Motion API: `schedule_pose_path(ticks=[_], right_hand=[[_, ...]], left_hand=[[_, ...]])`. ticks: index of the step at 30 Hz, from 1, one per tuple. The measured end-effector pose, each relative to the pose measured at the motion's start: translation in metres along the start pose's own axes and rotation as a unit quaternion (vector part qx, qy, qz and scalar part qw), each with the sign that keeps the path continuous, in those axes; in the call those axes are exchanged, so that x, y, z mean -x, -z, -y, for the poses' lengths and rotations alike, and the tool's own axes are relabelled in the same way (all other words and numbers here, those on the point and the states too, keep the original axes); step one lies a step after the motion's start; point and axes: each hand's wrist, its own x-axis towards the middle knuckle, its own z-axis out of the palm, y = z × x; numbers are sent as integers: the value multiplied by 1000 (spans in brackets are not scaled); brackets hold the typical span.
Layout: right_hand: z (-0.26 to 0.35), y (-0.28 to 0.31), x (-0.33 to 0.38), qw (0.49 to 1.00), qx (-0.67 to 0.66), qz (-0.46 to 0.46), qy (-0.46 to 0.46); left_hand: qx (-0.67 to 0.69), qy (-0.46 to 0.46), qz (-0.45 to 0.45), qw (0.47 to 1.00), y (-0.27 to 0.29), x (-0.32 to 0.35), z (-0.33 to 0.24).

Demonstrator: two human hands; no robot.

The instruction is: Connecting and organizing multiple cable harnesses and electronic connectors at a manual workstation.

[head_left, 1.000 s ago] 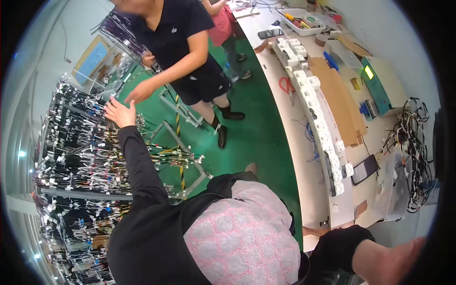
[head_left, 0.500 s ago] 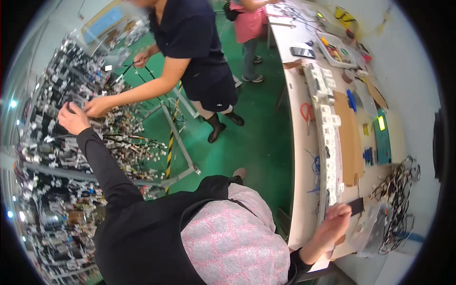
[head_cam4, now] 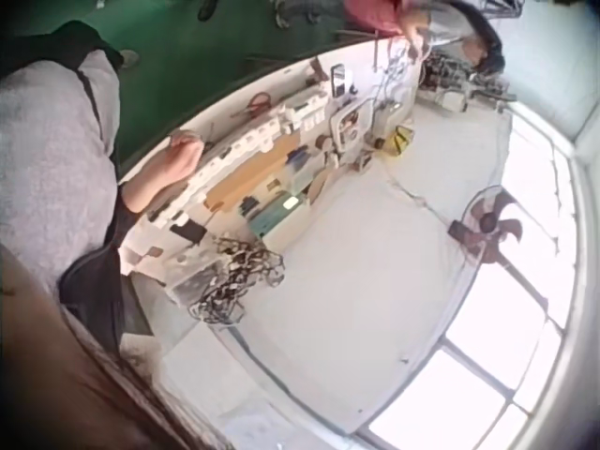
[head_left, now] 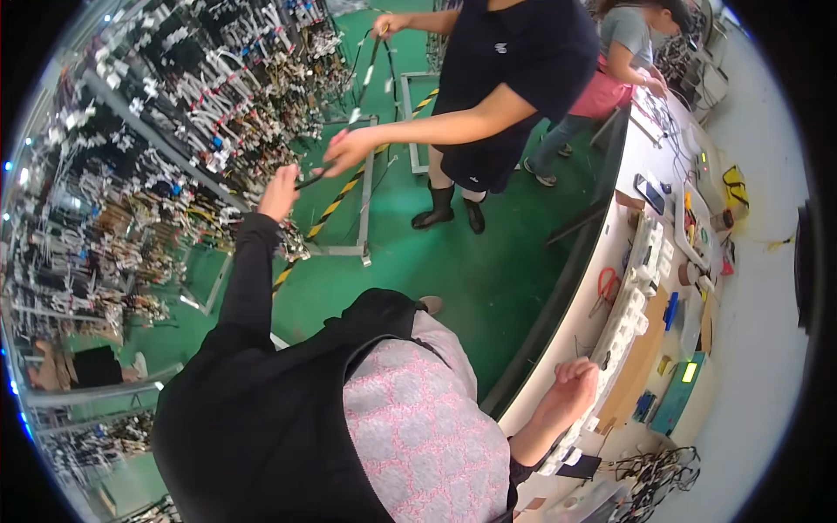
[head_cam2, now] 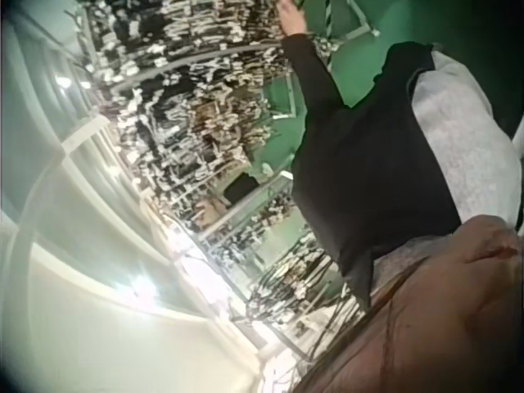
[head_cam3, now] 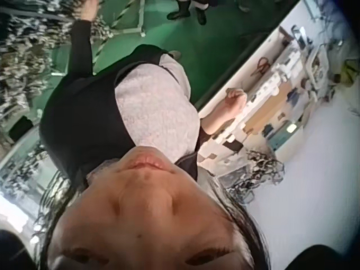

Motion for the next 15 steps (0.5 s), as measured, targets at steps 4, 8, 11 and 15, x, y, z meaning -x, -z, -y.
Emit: schedule_pose_path(ticks=[4, 8, 11, 15], right_hand=[[-13, -24, -3, 996, 70, 50, -28], [-72, -37, -3, 977, 171, 107, -65], [-107, -84, -26, 963, 112, 232, -72], [-146, -139, -43, 910, -173, 307, -218]], left_hand=[[252, 24, -7, 967, -101, 60, -91], [159, -161, 25, 974, -155, 121, -221], [257, -138, 191, 937, -170, 121, -273], [119, -270, 211, 932, -162, 129, -320]])
